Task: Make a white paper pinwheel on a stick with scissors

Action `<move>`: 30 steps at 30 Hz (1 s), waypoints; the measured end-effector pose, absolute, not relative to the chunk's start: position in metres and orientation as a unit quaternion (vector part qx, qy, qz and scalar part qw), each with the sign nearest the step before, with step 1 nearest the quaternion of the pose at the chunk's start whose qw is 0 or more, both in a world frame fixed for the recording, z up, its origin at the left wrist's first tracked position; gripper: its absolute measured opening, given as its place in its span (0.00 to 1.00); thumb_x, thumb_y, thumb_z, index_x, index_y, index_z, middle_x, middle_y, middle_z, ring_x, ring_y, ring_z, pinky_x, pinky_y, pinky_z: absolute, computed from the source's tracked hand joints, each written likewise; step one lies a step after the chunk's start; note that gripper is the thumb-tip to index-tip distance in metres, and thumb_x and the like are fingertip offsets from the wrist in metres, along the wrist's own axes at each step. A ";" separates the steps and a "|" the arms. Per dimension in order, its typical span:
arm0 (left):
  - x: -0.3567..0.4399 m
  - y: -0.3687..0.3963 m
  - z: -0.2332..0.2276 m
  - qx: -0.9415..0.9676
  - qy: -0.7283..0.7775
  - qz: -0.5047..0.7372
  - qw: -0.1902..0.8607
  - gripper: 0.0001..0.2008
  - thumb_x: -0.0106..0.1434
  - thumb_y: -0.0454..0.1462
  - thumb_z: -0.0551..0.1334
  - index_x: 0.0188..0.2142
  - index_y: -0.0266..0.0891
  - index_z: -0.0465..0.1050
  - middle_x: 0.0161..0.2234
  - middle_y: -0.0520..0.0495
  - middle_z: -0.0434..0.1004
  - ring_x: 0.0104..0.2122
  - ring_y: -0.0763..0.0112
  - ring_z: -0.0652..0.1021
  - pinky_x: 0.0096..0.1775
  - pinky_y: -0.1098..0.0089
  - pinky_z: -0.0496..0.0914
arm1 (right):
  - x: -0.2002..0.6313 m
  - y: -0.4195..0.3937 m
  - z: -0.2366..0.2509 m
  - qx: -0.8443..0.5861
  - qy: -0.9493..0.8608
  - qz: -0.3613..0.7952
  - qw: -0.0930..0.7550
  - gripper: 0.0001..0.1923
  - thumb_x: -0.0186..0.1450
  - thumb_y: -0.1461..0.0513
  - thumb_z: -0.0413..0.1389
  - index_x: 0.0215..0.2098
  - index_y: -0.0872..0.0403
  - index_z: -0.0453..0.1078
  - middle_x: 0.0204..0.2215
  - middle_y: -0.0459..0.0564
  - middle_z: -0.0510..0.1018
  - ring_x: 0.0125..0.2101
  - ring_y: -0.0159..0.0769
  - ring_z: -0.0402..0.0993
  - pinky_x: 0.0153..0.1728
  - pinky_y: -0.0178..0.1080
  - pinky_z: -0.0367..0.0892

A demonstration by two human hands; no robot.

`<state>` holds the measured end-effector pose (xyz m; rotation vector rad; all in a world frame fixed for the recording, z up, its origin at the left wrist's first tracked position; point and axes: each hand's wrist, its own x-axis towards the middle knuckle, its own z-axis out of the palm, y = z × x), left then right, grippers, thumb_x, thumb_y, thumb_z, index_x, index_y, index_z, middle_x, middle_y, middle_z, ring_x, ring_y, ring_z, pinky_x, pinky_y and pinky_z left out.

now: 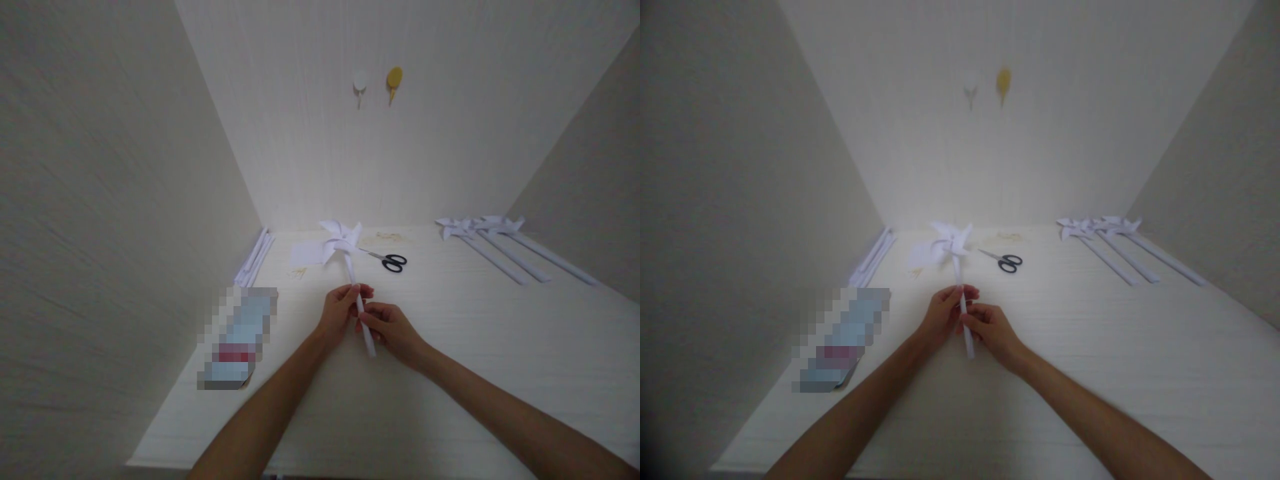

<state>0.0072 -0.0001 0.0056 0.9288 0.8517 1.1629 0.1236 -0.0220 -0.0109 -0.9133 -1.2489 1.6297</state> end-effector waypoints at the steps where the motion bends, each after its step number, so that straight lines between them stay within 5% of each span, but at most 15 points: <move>1: 0.008 -0.001 0.005 0.424 0.379 0.496 0.656 0.15 0.48 0.44 0.62 0.28 0.32 0.73 0.25 0.46 0.72 0.19 0.78 0.68 0.16 0.78 0.57 | 0.124 -0.021 -0.012 -0.372 -0.499 0.644 0.445 0.13 0.53 0.55 0.57 0.22 0.57 0.67 0.14 0.40 0.62 0.14 0.22 0.49 0.16 0.32 0.41; 13: 0.008 0.002 0.002 0.422 0.399 0.544 0.605 0.15 0.47 0.44 0.63 0.26 0.32 0.73 0.25 0.47 0.73 0.22 0.77 0.70 0.22 0.76 0.61 | 0.126 -0.019 -0.011 -0.399 -0.554 0.591 0.430 0.12 0.53 0.55 0.56 0.25 0.58 0.69 0.19 0.45 0.70 0.17 0.24 0.56 0.18 0.31 0.49; 18: 0.012 0.000 0.000 0.459 0.408 0.490 0.618 0.15 0.46 0.43 0.63 0.27 0.31 0.73 0.19 0.50 0.70 0.18 0.79 0.67 0.19 0.76 0.57 | 0.127 -0.018 -0.009 -0.423 -0.543 0.555 0.466 0.11 0.52 0.56 0.56 0.26 0.58 0.69 0.18 0.43 0.69 0.16 0.24 0.54 0.17 0.31 0.48; 24: 0.011 -0.001 0.003 0.432 0.400 0.526 0.614 0.15 0.49 0.45 0.61 0.26 0.32 0.71 0.23 0.50 0.70 0.15 0.79 0.66 0.16 0.75 0.58 | 0.126 -0.020 -0.005 -0.426 -0.558 0.553 0.448 0.10 0.52 0.57 0.56 0.27 0.57 0.68 0.20 0.44 0.71 0.17 0.25 0.58 0.17 0.31 0.50; 30: 0.011 0.000 0.002 0.519 0.422 0.484 0.565 0.12 0.50 0.41 0.60 0.22 0.31 0.71 0.15 0.54 0.64 0.17 0.80 0.63 0.21 0.76 0.57 | 0.127 -0.021 -0.005 -0.455 -0.531 0.533 0.476 0.12 0.51 0.56 0.56 0.28 0.57 0.65 0.19 0.44 0.71 0.16 0.25 0.59 0.17 0.30 0.53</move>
